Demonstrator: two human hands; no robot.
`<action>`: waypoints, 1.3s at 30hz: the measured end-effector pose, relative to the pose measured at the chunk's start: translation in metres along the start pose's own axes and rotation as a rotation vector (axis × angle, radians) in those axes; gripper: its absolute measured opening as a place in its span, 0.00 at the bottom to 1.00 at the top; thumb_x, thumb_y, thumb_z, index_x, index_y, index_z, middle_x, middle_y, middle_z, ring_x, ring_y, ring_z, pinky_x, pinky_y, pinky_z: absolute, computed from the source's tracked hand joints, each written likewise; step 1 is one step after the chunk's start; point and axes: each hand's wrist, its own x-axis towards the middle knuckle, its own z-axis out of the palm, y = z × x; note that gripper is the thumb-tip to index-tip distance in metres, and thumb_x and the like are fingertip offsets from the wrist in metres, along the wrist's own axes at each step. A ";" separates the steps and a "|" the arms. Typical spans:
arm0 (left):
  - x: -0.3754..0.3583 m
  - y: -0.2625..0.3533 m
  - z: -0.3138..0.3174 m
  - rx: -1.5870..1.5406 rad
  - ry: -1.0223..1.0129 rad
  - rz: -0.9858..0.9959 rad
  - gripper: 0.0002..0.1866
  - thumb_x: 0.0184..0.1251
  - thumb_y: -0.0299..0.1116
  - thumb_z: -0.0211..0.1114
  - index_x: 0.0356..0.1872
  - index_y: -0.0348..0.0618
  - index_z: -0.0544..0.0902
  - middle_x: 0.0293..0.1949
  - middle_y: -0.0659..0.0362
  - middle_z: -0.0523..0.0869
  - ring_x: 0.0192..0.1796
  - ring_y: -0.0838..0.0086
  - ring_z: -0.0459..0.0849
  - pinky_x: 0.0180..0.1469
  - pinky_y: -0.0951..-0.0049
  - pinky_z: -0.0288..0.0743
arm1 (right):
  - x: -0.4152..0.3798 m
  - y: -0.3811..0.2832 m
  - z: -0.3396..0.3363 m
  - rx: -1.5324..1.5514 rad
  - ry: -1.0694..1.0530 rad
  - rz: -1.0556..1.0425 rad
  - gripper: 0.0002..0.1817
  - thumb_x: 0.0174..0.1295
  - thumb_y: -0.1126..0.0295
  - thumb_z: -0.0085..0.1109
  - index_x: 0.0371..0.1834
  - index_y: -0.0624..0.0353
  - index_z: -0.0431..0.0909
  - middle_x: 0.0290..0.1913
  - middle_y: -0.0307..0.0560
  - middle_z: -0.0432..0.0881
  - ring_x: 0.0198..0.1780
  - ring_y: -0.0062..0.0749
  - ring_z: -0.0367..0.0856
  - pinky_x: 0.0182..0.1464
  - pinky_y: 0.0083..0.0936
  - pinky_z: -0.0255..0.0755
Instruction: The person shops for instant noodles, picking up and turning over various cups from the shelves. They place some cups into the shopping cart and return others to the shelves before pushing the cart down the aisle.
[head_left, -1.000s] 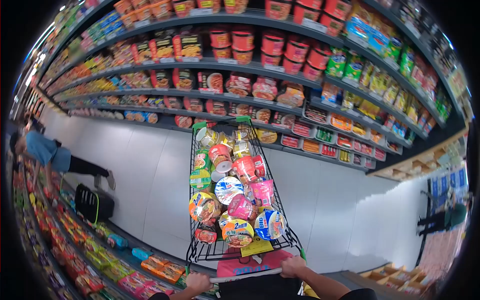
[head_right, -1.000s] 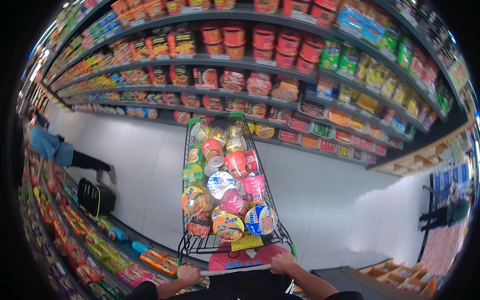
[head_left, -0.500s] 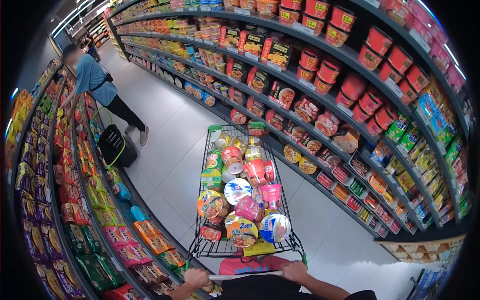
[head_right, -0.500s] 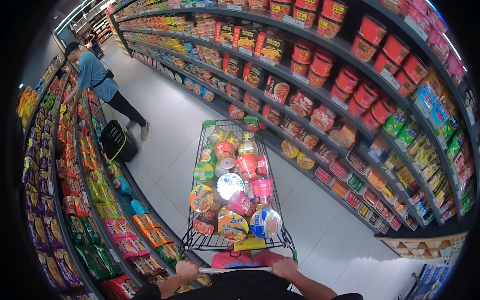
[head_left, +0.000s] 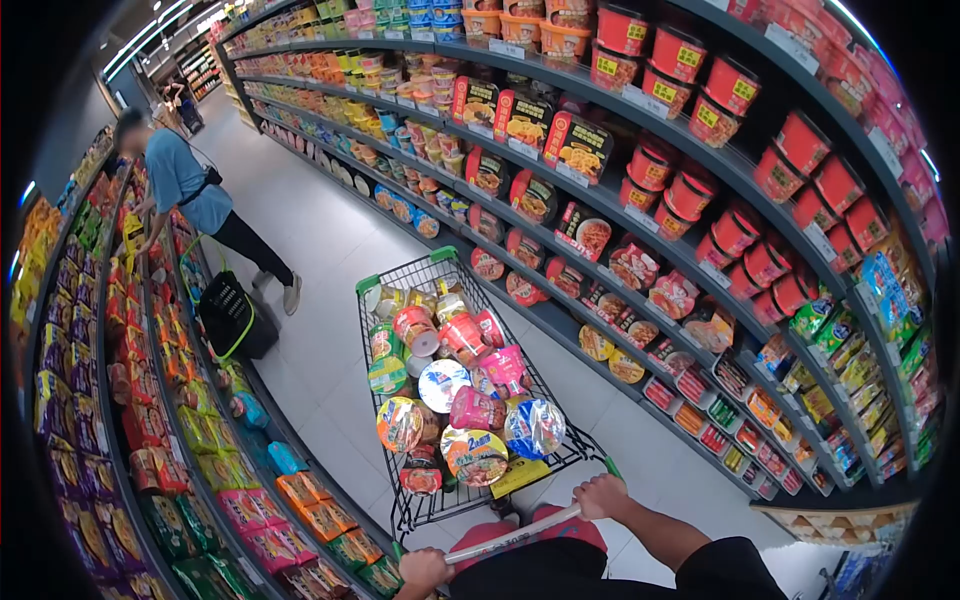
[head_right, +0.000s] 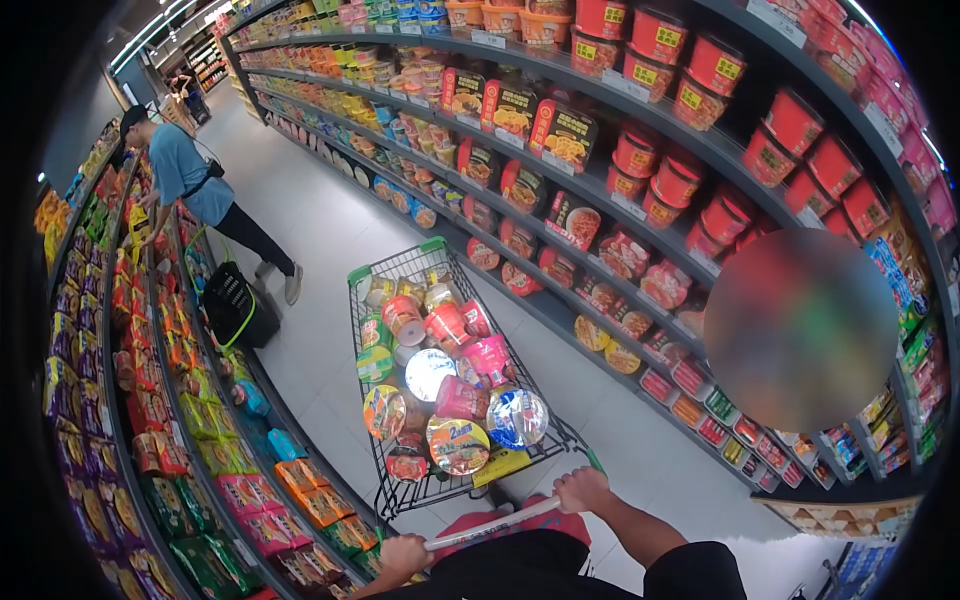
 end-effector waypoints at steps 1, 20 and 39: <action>0.009 0.001 -0.006 -0.012 0.006 -0.028 0.14 0.54 0.51 0.70 0.30 0.55 0.95 0.31 0.57 0.94 0.32 0.57 0.94 0.34 0.56 0.88 | 0.012 0.009 -0.009 -0.005 0.007 -0.008 0.18 0.69 0.50 0.58 0.39 0.51 0.89 0.37 0.47 0.93 0.41 0.46 0.94 0.45 0.43 0.86; 0.186 -0.061 -0.138 -0.066 0.045 -0.302 0.16 0.58 0.51 0.66 0.32 0.53 0.95 0.32 0.56 0.94 0.34 0.55 0.94 0.38 0.53 0.88 | 0.258 0.117 -0.165 -0.060 0.256 -0.152 0.18 0.66 0.49 0.62 0.31 0.51 0.87 0.32 0.47 0.91 0.38 0.46 0.93 0.43 0.43 0.86; 0.383 -0.270 -0.304 -0.092 0.276 -0.326 0.13 0.52 0.47 0.67 0.29 0.53 0.95 0.29 0.58 0.93 0.28 0.58 0.93 0.31 0.57 0.86 | 0.567 0.135 -0.358 -0.145 0.395 -0.254 0.17 0.61 0.49 0.66 0.29 0.51 0.88 0.31 0.46 0.92 0.31 0.44 0.93 0.37 0.42 0.86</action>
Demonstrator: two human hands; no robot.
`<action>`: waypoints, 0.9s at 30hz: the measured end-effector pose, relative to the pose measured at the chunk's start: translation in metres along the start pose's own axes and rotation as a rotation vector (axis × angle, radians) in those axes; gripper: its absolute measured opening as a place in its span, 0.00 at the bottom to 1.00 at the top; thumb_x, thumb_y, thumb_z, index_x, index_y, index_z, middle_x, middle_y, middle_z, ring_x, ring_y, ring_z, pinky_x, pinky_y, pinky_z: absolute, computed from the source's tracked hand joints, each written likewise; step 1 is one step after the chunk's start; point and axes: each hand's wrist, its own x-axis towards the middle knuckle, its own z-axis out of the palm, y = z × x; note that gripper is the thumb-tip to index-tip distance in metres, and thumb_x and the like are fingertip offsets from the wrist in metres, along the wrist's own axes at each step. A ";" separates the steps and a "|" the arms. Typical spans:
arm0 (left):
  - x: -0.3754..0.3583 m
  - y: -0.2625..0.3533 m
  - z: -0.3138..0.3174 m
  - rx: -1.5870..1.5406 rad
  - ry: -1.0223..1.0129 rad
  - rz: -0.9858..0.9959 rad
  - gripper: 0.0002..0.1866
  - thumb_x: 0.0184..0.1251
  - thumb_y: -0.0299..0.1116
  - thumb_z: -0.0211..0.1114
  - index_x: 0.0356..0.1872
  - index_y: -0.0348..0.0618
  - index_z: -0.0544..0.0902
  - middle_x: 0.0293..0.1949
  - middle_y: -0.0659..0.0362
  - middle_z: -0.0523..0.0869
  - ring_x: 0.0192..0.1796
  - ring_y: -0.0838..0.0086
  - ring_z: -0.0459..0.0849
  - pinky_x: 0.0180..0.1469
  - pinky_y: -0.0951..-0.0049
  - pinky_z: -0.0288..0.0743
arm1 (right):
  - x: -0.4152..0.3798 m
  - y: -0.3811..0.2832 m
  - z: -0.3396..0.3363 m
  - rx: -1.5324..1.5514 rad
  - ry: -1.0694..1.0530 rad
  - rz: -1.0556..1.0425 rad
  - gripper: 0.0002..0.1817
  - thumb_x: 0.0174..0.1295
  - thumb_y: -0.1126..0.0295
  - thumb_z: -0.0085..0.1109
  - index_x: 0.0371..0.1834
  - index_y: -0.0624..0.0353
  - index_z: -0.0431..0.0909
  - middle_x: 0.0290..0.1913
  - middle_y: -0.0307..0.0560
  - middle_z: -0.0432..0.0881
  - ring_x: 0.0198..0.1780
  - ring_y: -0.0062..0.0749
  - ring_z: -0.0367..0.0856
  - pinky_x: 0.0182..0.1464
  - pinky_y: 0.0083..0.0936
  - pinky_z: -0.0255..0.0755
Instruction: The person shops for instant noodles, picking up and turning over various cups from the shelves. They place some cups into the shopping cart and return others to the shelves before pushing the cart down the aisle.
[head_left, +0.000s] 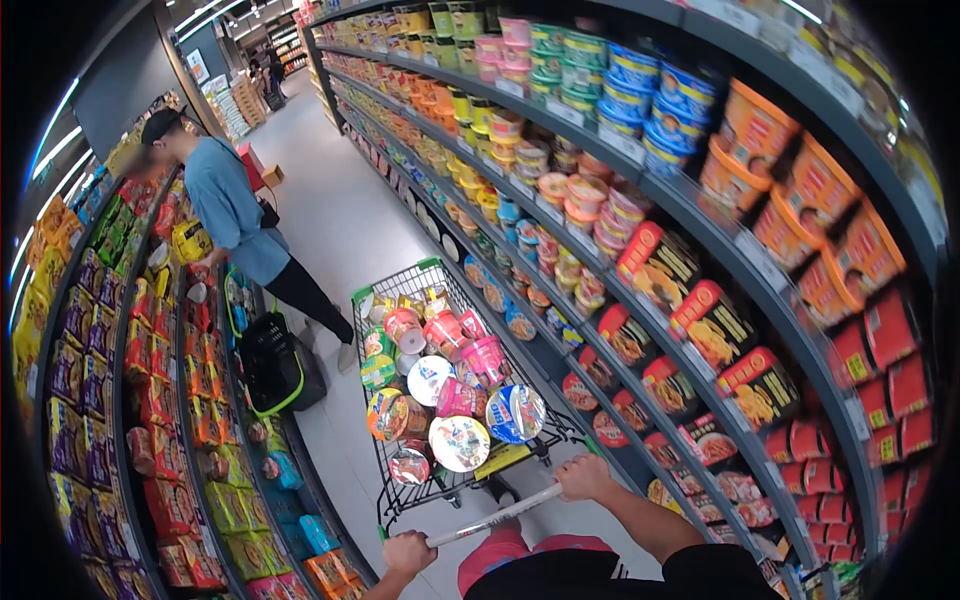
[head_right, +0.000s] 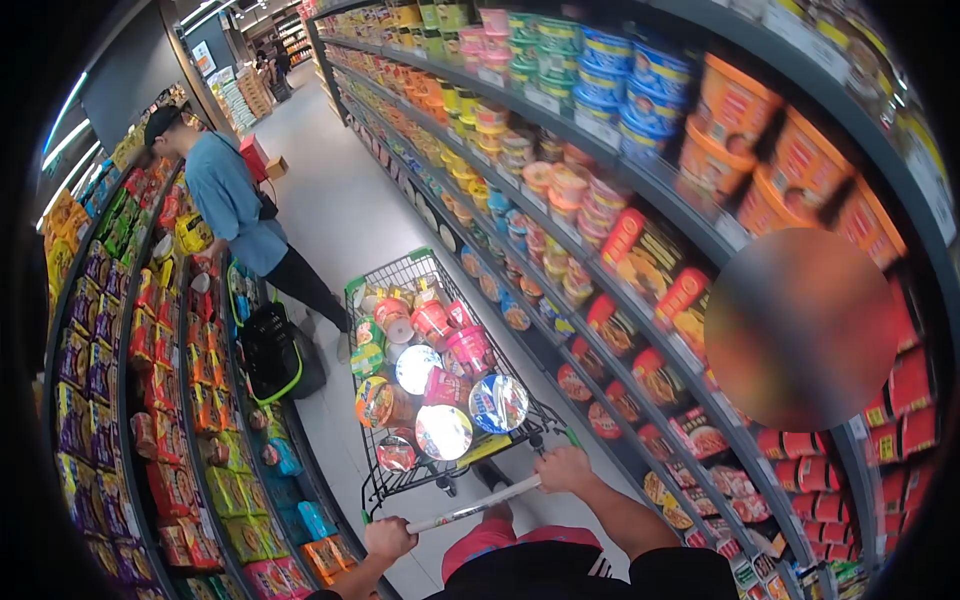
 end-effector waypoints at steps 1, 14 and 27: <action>0.017 -0.010 -0.008 0.004 0.008 0.003 0.13 0.52 0.47 0.67 0.29 0.53 0.95 0.29 0.58 0.93 0.28 0.58 0.93 0.32 0.57 0.86 | 0.020 0.003 -0.004 0.003 0.006 -0.003 0.17 0.61 0.50 0.66 0.28 0.51 0.87 0.30 0.46 0.92 0.32 0.44 0.93 0.37 0.42 0.86; 0.206 -0.097 -0.079 -0.015 0.074 0.032 0.12 0.53 0.47 0.70 0.25 0.53 0.94 0.25 0.59 0.91 0.25 0.59 0.91 0.29 0.57 0.85 | 0.240 0.067 -0.026 0.000 0.153 -0.057 0.16 0.57 0.50 0.68 0.24 0.49 0.85 0.26 0.43 0.89 0.28 0.41 0.90 0.31 0.39 0.82; 0.404 -0.182 -0.171 -0.019 0.116 -0.027 0.12 0.52 0.46 0.70 0.25 0.53 0.94 0.25 0.57 0.91 0.26 0.57 0.91 0.30 0.57 0.85 | 0.494 0.135 -0.073 -0.011 -0.063 -0.042 0.16 0.62 0.49 0.67 0.32 0.50 0.90 0.34 0.44 0.92 0.38 0.42 0.93 0.40 0.40 0.85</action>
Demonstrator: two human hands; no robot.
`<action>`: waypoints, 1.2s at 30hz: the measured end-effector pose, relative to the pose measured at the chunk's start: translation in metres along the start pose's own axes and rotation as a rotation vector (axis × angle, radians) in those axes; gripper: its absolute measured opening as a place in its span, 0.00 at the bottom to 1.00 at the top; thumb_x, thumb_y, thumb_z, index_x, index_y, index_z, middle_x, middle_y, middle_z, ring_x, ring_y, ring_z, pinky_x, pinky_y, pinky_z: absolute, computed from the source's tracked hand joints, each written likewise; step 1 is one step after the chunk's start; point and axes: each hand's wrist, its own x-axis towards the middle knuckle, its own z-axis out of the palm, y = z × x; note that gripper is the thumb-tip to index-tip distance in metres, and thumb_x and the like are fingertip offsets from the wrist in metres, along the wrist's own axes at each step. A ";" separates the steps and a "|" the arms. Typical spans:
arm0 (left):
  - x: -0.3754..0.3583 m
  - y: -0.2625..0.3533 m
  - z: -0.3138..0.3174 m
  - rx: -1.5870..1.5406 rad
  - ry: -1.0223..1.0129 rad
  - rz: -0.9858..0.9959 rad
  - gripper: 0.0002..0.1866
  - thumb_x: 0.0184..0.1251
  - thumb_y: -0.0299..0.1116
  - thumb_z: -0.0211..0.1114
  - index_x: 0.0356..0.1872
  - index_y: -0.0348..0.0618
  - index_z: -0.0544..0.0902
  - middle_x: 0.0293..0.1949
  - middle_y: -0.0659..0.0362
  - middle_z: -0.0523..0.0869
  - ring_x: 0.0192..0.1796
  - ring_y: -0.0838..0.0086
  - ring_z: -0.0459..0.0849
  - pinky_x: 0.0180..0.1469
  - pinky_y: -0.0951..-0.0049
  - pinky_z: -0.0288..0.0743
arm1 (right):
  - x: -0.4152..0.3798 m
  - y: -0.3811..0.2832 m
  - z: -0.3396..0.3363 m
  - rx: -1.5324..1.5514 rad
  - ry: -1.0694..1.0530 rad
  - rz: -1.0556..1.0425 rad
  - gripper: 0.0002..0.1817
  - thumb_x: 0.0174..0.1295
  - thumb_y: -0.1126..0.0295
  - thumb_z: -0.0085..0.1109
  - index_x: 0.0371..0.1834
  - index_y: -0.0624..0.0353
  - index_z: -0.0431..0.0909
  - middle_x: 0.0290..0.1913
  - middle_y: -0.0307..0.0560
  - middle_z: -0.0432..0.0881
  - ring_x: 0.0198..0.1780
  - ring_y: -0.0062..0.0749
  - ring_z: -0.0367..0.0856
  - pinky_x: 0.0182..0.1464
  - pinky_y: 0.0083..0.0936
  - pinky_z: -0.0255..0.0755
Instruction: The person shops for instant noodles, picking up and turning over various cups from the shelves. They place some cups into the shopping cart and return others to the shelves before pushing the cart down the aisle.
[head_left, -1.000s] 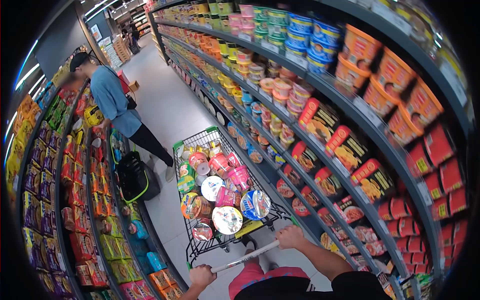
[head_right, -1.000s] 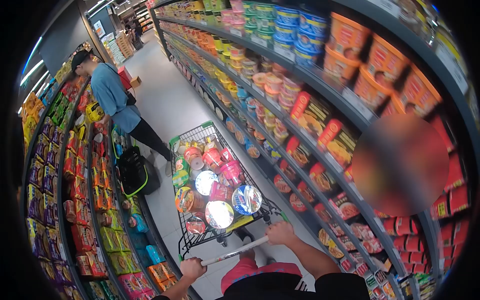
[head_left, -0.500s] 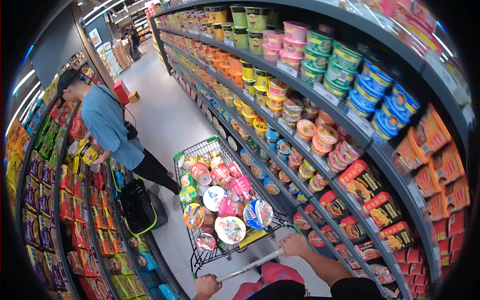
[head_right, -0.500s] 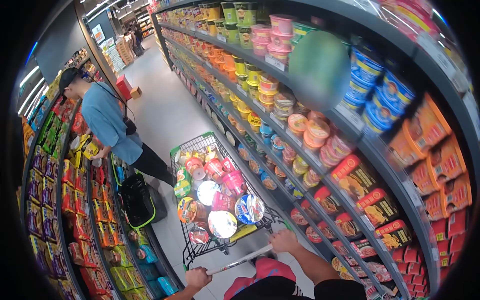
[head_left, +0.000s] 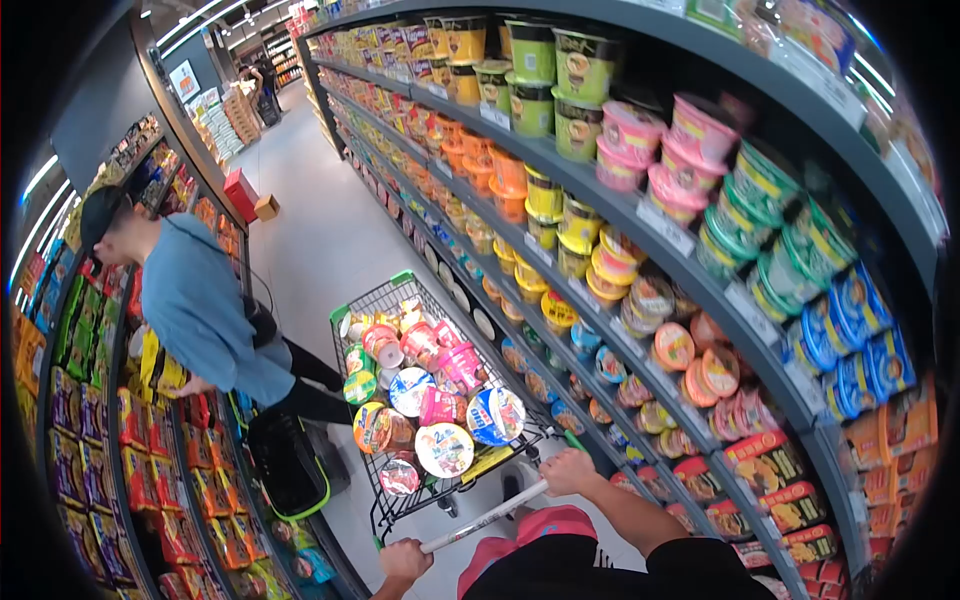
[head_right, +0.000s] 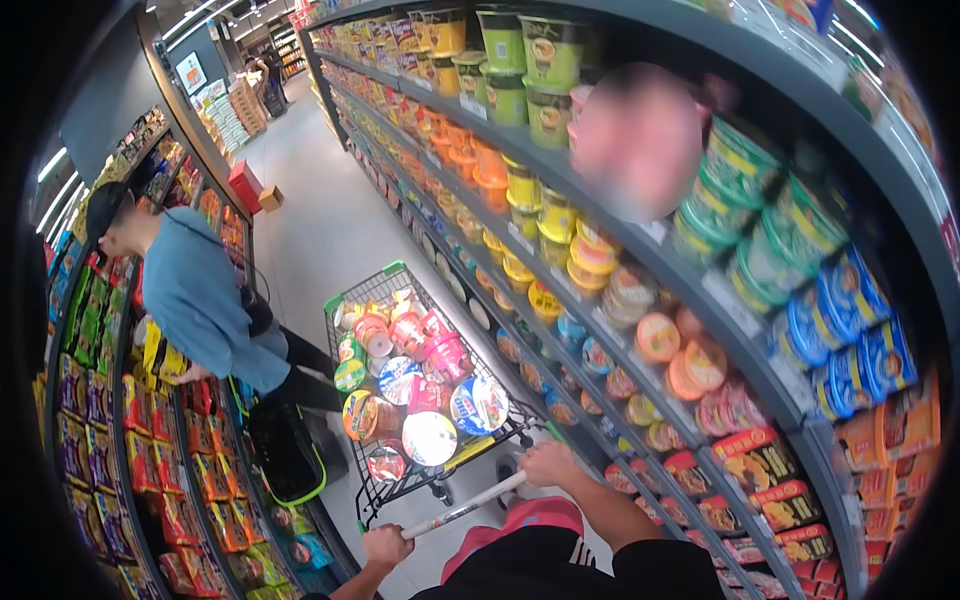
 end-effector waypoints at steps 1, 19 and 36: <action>0.017 -0.007 -0.003 0.005 0.011 0.010 0.12 0.52 0.47 0.70 0.25 0.53 0.94 0.25 0.57 0.91 0.26 0.57 0.91 0.31 0.57 0.85 | 0.020 0.007 -0.009 -0.016 -0.002 -0.007 0.16 0.63 0.49 0.66 0.33 0.50 0.90 0.35 0.44 0.93 0.39 0.42 0.93 0.41 0.40 0.86; 0.315 -0.117 -0.101 -0.044 0.093 -0.176 0.11 0.50 0.45 0.71 0.26 0.52 0.94 0.27 0.55 0.91 0.28 0.53 0.91 0.33 0.53 0.85 | 0.381 0.115 -0.099 -0.040 -0.089 -0.072 0.17 0.69 0.50 0.61 0.40 0.51 0.90 0.39 0.45 0.94 0.45 0.43 0.94 0.48 0.42 0.86; 0.588 -0.264 -0.188 -0.033 -0.014 -0.286 0.13 0.46 0.44 0.73 0.31 0.49 0.94 0.32 0.52 0.93 0.35 0.53 0.94 0.42 0.53 0.89 | 0.702 0.171 -0.178 -0.024 -0.016 -0.081 0.18 0.66 0.50 0.61 0.32 0.52 0.88 0.34 0.46 0.92 0.41 0.43 0.93 0.46 0.42 0.86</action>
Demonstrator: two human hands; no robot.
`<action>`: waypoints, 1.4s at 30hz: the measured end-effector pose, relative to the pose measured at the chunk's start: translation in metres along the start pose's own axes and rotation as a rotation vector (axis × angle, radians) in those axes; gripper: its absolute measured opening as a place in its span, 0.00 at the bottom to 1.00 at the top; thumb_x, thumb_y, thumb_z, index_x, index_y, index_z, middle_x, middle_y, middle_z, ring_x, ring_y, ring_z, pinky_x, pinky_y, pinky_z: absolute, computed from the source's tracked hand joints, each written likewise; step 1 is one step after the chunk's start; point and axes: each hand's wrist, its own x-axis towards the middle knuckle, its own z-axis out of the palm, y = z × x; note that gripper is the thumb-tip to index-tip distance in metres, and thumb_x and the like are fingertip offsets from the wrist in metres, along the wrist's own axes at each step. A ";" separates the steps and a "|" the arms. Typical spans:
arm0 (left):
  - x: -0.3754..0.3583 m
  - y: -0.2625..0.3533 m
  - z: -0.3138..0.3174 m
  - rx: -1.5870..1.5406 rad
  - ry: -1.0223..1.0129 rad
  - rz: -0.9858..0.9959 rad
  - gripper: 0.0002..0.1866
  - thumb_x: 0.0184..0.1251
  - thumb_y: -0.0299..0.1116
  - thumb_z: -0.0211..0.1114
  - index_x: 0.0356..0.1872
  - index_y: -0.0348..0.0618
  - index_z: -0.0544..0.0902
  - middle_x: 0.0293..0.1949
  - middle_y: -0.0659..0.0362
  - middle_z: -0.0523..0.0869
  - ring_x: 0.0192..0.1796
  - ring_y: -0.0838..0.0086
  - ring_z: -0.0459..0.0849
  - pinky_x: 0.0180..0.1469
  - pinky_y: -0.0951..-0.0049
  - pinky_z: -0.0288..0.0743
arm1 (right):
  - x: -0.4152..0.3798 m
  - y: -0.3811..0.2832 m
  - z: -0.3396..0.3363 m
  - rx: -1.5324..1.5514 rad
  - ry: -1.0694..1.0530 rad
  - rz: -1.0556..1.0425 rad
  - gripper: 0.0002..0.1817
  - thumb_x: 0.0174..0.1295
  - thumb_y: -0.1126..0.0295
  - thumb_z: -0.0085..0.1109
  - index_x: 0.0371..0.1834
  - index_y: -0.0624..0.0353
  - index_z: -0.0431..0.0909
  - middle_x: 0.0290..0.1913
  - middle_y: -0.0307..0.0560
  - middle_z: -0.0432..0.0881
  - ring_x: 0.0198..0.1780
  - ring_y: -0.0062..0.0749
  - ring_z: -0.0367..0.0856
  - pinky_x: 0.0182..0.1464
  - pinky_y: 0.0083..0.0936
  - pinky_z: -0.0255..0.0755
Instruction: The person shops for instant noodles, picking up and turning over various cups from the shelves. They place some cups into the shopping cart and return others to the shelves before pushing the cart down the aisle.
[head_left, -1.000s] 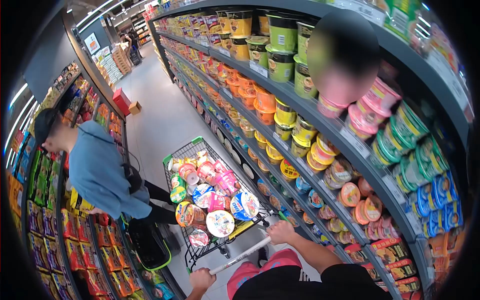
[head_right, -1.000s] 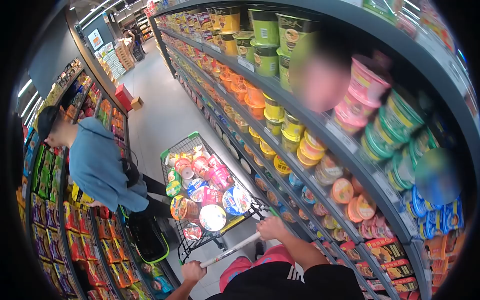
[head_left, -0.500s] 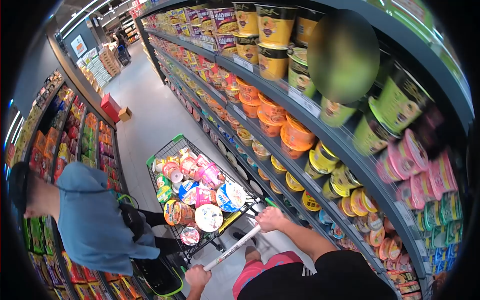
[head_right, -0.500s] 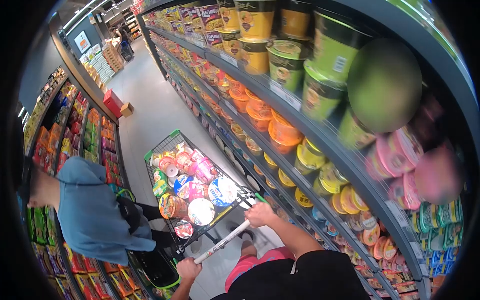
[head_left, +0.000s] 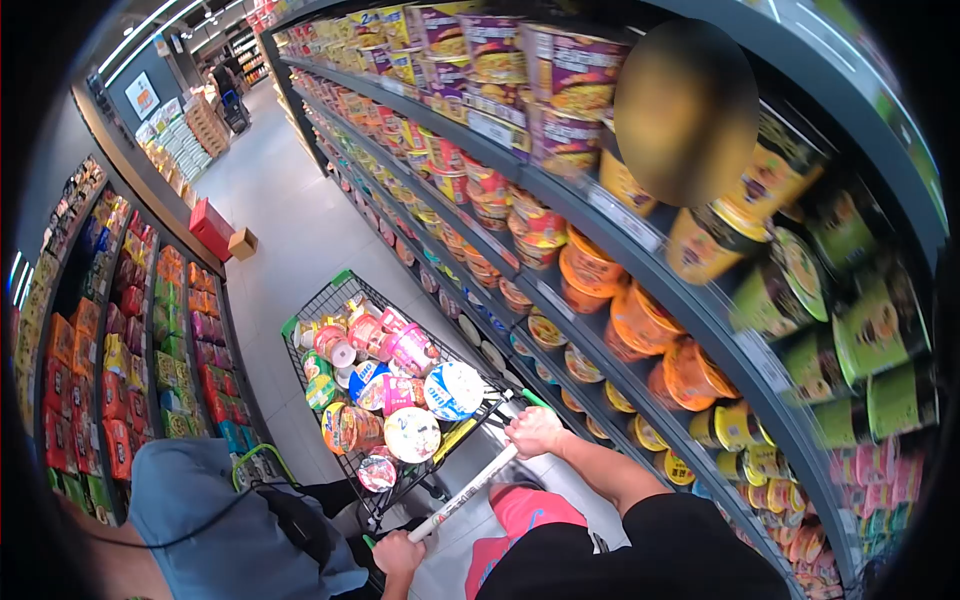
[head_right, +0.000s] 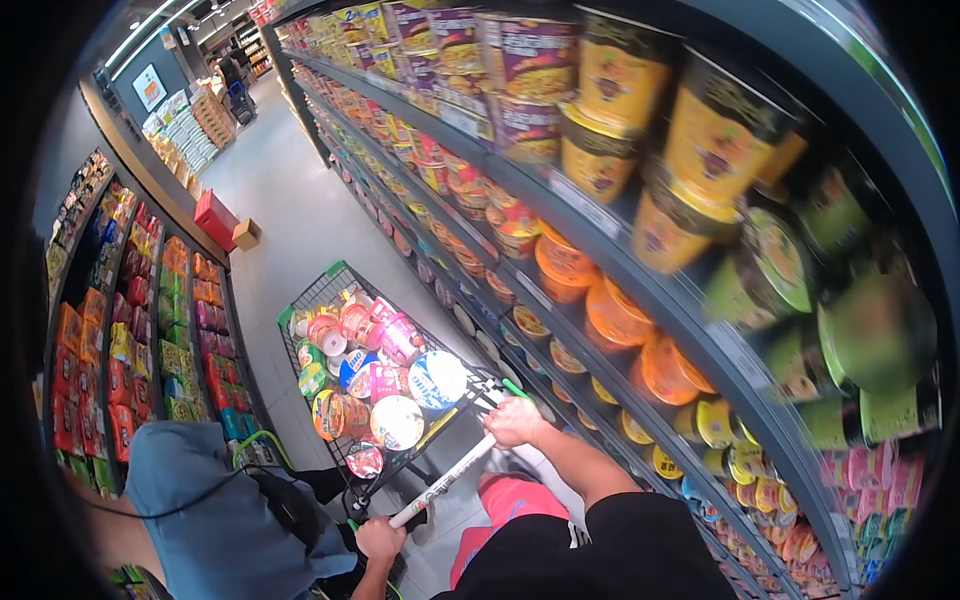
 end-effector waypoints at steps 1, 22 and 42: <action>0.016 -0.006 -0.001 -0.010 0.017 0.003 0.13 0.46 0.44 0.73 0.31 0.49 0.94 0.32 0.52 0.93 0.35 0.53 0.94 0.42 0.53 0.89 | 0.017 0.004 -0.005 0.007 0.007 0.003 0.18 0.66 0.50 0.61 0.32 0.52 0.88 0.34 0.46 0.92 0.41 0.43 0.93 0.46 0.41 0.86; 0.330 -0.091 -0.096 -0.011 0.018 -0.059 0.14 0.50 0.46 0.72 0.31 0.50 0.95 0.31 0.51 0.93 0.35 0.50 0.94 0.42 0.50 0.88 | 0.362 0.088 -0.059 -0.057 0.053 -0.078 0.18 0.68 0.49 0.60 0.31 0.50 0.86 0.30 0.43 0.90 0.35 0.42 0.91 0.44 0.40 0.84; 0.693 -0.209 -0.194 -0.019 0.052 0.021 0.12 0.55 0.46 0.69 0.28 0.52 0.94 0.31 0.56 0.93 0.33 0.57 0.94 0.39 0.55 0.88 | 0.740 0.154 -0.109 -0.039 0.025 -0.063 0.17 0.64 0.49 0.63 0.33 0.50 0.89 0.33 0.44 0.92 0.39 0.43 0.93 0.41 0.43 0.86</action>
